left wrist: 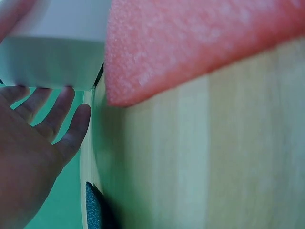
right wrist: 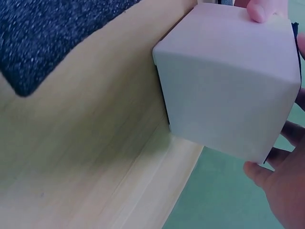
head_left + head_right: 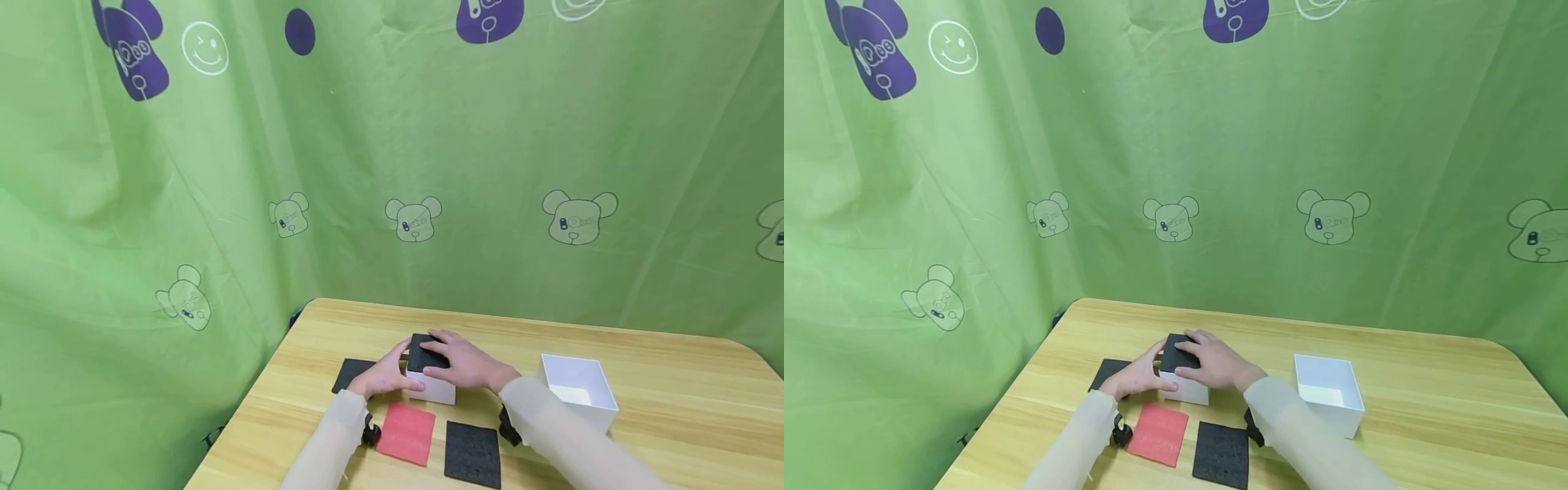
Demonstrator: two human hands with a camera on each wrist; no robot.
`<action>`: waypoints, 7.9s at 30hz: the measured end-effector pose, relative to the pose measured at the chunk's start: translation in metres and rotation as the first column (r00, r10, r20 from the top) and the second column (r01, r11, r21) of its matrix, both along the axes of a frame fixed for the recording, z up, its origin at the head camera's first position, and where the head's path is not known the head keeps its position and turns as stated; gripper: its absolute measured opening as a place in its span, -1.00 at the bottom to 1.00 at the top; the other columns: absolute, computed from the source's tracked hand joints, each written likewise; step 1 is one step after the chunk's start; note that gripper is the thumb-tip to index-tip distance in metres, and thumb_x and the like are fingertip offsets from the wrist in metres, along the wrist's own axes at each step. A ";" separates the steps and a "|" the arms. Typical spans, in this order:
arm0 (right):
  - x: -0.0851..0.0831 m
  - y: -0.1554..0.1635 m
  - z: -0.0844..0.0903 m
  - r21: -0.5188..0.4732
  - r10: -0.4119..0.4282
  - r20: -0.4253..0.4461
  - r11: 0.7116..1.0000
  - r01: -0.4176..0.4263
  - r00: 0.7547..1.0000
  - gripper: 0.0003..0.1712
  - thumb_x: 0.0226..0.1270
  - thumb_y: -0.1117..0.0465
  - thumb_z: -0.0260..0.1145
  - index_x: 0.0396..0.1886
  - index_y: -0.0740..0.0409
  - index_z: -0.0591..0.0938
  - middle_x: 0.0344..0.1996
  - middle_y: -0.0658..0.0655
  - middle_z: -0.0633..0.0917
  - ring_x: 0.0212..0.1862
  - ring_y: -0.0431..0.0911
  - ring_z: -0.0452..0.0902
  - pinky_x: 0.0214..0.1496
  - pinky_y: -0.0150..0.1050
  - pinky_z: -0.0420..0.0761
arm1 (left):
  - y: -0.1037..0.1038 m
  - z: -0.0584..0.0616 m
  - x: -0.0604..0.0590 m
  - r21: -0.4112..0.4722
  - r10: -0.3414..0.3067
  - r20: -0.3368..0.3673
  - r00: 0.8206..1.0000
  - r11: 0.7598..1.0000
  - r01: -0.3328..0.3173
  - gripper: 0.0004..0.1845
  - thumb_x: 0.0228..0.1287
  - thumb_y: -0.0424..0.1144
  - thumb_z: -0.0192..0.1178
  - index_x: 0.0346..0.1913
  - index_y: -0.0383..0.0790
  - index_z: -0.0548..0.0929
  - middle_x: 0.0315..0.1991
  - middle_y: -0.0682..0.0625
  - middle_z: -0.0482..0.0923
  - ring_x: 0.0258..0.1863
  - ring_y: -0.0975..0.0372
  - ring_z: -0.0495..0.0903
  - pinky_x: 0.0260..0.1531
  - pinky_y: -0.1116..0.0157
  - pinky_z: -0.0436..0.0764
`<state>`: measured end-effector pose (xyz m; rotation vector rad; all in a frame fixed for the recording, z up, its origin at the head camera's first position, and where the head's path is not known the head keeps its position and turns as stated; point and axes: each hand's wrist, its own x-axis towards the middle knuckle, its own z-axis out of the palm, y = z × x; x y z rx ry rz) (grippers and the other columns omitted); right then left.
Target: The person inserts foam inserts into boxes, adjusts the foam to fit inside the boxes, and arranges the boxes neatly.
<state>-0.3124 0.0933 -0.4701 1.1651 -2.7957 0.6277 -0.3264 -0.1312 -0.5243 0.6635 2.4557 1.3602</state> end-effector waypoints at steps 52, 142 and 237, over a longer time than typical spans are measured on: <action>-0.008 -0.023 -0.010 -0.032 -0.112 -0.062 0.993 0.111 0.992 -0.26 0.18 -0.30 0.23 0.22 0.08 0.54 0.28 0.08 0.44 0.32 0.14 0.24 0.22 0.40 0.06 | 0.000 -0.001 -0.002 0.060 -0.074 -0.022 0.997 0.995 0.075 0.06 0.04 -0.13 0.43 0.50 0.10 -0.06 0.38 0.07 0.16 0.27 0.19 0.27 0.22 0.20 0.28; -0.014 0.008 -0.010 -0.133 -0.078 0.090 0.987 0.089 0.993 -0.24 0.09 -0.22 0.39 0.16 0.20 0.57 0.06 0.17 0.59 0.10 0.06 0.46 0.12 0.00 0.45 | 0.000 -0.004 -0.003 0.104 -0.071 -0.008 0.997 0.992 0.072 0.03 -0.01 -0.21 0.47 0.47 0.03 0.05 0.16 0.04 0.37 0.02 0.24 0.44 0.00 0.29 0.46; 0.051 0.123 0.048 -0.172 -0.248 0.092 0.950 0.260 0.964 -0.09 0.19 -0.28 0.25 0.34 0.25 0.32 0.28 0.33 0.35 0.27 0.28 0.24 0.22 0.26 0.23 | -0.045 0.025 0.024 -0.205 0.005 -0.101 0.995 0.978 -0.025 0.07 0.01 -0.09 0.43 0.48 -0.28 -0.01 0.40 -0.16 0.14 0.32 0.00 0.23 0.24 0.00 0.25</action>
